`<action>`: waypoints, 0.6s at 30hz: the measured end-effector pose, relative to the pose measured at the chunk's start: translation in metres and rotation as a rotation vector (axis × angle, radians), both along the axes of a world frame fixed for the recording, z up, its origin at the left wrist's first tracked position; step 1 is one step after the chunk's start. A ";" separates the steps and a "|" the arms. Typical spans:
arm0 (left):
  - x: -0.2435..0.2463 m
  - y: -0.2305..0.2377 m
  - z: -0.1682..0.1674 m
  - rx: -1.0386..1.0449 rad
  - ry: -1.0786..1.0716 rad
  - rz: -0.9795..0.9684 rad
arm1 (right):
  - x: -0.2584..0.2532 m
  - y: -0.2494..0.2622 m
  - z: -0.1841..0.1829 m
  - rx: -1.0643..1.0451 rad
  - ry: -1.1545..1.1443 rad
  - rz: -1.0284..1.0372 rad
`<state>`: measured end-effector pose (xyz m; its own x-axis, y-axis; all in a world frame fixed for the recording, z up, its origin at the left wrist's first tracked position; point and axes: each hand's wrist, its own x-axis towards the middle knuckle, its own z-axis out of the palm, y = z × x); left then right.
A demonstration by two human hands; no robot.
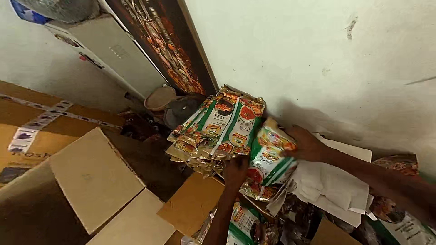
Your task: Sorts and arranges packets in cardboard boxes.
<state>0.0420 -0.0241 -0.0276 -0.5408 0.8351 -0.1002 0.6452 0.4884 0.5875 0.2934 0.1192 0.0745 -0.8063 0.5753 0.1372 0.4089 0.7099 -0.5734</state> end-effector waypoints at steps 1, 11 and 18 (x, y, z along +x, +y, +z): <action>0.001 -0.001 0.005 -0.012 -0.046 -0.003 | 0.021 -0.012 0.006 0.031 0.028 0.062; 0.008 -0.029 -0.001 0.122 -0.043 0.081 | 0.117 -0.116 -0.012 0.495 -0.120 0.589; 0.018 -0.038 -0.011 0.188 -0.206 0.154 | 0.129 -0.102 -0.012 0.390 -0.088 0.504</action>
<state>0.0603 -0.0626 -0.0390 -0.6466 0.7594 -0.0724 0.4306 0.4417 0.7870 0.4226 0.0172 0.0620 -0.9825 0.0444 0.1810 0.0048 0.9769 -0.2137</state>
